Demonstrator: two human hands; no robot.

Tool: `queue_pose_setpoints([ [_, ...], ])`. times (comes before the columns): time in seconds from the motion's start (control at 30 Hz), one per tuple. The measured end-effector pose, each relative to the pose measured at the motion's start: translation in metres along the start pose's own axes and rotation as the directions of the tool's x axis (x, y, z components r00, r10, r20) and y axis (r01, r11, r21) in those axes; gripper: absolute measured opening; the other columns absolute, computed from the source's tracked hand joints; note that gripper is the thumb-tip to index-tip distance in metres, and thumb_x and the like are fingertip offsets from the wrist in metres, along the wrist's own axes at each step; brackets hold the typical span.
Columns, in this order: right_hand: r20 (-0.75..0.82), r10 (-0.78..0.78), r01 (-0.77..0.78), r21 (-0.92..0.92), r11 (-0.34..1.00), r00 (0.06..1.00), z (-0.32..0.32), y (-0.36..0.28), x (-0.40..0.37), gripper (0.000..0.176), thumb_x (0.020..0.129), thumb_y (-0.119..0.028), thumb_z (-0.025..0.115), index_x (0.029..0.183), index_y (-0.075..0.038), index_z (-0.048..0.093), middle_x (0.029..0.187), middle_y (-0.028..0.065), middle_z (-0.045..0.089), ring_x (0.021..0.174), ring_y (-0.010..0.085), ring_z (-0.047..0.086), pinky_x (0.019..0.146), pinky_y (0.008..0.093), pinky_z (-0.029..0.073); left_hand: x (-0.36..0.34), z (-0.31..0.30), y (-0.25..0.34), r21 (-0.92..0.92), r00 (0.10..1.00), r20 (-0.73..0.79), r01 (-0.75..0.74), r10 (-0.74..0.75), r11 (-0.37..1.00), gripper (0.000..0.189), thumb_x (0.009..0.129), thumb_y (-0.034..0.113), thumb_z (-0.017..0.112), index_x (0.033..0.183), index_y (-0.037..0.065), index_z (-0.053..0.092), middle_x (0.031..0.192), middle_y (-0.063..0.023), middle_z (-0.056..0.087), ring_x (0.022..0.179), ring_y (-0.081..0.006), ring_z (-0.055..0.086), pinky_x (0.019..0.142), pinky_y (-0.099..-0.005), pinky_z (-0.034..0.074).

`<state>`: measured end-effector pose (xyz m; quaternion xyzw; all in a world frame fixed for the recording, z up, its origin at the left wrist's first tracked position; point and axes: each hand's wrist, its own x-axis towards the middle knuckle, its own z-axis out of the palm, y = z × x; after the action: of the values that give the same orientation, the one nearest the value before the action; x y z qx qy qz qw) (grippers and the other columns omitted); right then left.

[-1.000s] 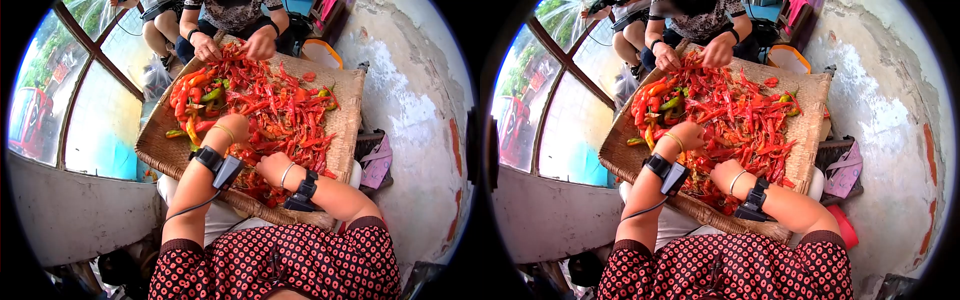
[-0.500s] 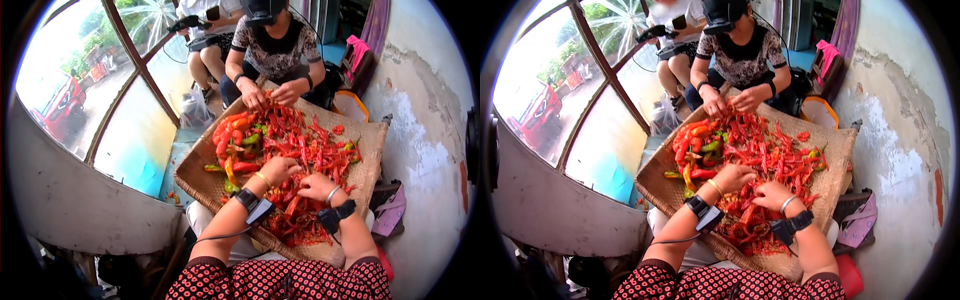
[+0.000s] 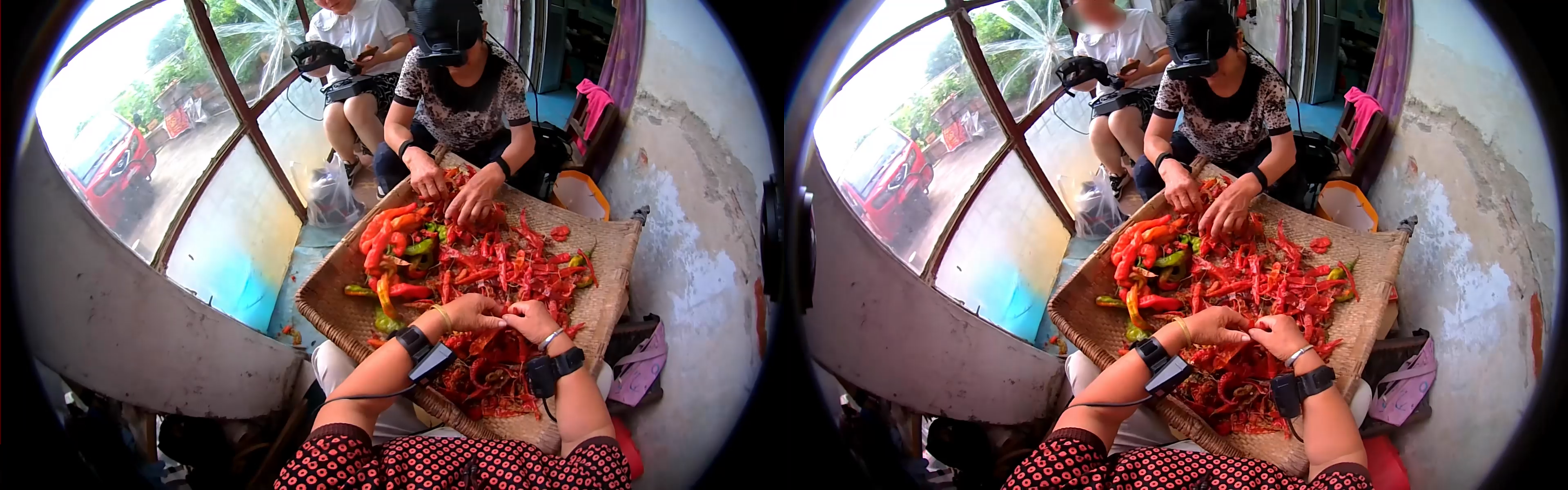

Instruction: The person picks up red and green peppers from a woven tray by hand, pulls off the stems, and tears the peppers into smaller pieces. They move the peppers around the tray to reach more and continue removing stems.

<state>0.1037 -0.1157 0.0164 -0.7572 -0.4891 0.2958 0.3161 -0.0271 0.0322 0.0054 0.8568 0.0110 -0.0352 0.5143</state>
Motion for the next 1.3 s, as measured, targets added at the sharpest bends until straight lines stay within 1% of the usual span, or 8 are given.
queue_pose_setpoints([
  [0.23, 0.027, 0.018, -0.018, 0.026, 0.999, 0.999, 0.003, -0.001, -0.001, 0.024, 0.074, -0.024, 0.06, 0.073, 0.0, 0.062, 0.062, 0.0098, 0.059, 0.054, 0.0177, 0.056, 0.055, 0.0302, 0.044, 0.003, 0.004, -0.005, 0.104, 0.999, -0.033, 0.002, 0.001, 0.995, 0.032, 0.073, 0.029, 0.066, 0.092, 0.004, 0.062, 0.084, -0.0126, 0.063, 0.077, -0.0251, 0.06, 0.068, -0.034, 0.046],
  [0.53, 0.015, 0.023, -0.027, 0.432, 0.901, 1.0, 0.007, 0.009, 0.003, 0.02, 0.082, -0.02, 0.057, 0.08, 0.0, 0.061, 0.064, 0.0018, 0.058, 0.057, 0.0076, 0.053, 0.056, 0.0244, 0.043, 0.005, 0.01, -0.01, 0.211, 0.992, 0.081, 0.079, -0.098, 0.974, 0.023, 0.075, 0.024, 0.063, 0.086, 0.003, 0.062, 0.077, -0.0112, 0.062, 0.069, -0.0218, 0.059, 0.064, -0.0325, 0.046],
  [0.6, -0.068, 0.054, -0.03, 0.316, 0.948, 0.996, 0.002, 0.008, 0.002, 0.024, 0.082, -0.023, 0.056, 0.077, 0.0, 0.06, 0.064, 0.0043, 0.058, 0.058, 0.0124, 0.053, 0.056, 0.0268, 0.043, 0.001, 0.007, -0.003, 0.22, 0.994, 0.053, 0.083, -0.097, 0.972, 0.024, 0.075, 0.025, 0.063, 0.086, 0.004, 0.063, 0.077, -0.0112, 0.062, 0.07, -0.0225, 0.059, 0.064, -0.0327, 0.046],
  [0.67, -0.212, -0.118, 0.128, 0.035, 0.991, 0.97, -0.001, 0.008, 0.002, 0.028, 0.083, -0.026, 0.053, 0.075, -0.001, 0.06, 0.06, 0.007, 0.056, 0.056, 0.0194, 0.053, 0.057, 0.0323, 0.043, -0.001, 0.004, 0.003, 0.232, 0.995, 0.024, 0.087, -0.095, 0.969, 0.024, 0.076, 0.026, 0.063, 0.086, 0.004, 0.063, 0.076, -0.0111, 0.062, 0.07, -0.0232, 0.059, 0.064, -0.0329, 0.046],
  [0.77, -0.206, 0.003, -0.035, -0.153, 0.988, 0.979, -0.005, 0.002, 0.001, 0.03, 0.083, -0.028, 0.052, 0.075, -0.001, 0.06, 0.056, 0.0091, 0.052, 0.057, 0.0257, 0.053, 0.059, 0.037, 0.044, 0.0, 0.003, 0.006, 0.203, 0.991, -0.126, -0.015, 0.041, 0.979, 0.027, 0.076, 0.03, 0.063, 0.086, 0.005, 0.064, 0.075, -0.0118, 0.062, 0.07, -0.0256, 0.059, 0.064, -0.0331, 0.046],
  [0.87, -0.248, -0.068, 0.064, -0.023, 0.998, 0.966, -0.002, 0.006, 0.002, 0.033, 0.085, -0.03, 0.049, 0.077, -0.001, 0.061, 0.052, 0.0066, 0.051, 0.053, 0.0202, 0.054, 0.054, 0.034, 0.045, 0.001, 0.006, 0.01, 0.171, 0.986, -0.153, -0.038, 0.065, 0.984, 0.03, 0.076, 0.033, 0.063, 0.086, 0.005, 0.063, 0.075, -0.0132, 0.062, 0.069, -0.0272, 0.059, 0.063, -0.0339, 0.046],
  [0.93, -0.045, 0.182, -0.153, 0.368, 0.917, 0.982, -0.006, -0.013, -0.004, 0.034, 0.087, -0.032, 0.047, 0.082, -0.001, 0.061, 0.053, 0.0037, 0.052, 0.049, 0.0131, 0.053, 0.046, 0.0275, 0.044, -0.001, 0.009, 0.016, 0.193, 0.987, -0.151, -0.015, 0.045, 0.981, 0.032, 0.076, 0.034, 0.064, 0.087, 0.004, 0.062, 0.077, -0.0143, 0.061, 0.069, -0.0282, 0.059, 0.063, -0.0348, 0.046],
  [1.3, -0.065, 0.155, -0.078, 0.64, 0.764, 0.986, -0.005, -0.007, -0.002, 0.021, 0.085, -0.021, 0.054, 0.09, -0.001, 0.059, 0.069, 0.002, 0.058, 0.052, 0.0078, 0.055, 0.042, 0.0194, 0.042, 0.005, 0.021, 0.008, 0.276, 0.963, -0.246, -0.035, 0.106, 0.96, 0.022, 0.075, 0.023, 0.061, 0.084, 0.002, 0.06, 0.072, -0.0164, 0.059, 0.068, -0.0302, 0.058, 0.061, -0.0362, 0.046],
])
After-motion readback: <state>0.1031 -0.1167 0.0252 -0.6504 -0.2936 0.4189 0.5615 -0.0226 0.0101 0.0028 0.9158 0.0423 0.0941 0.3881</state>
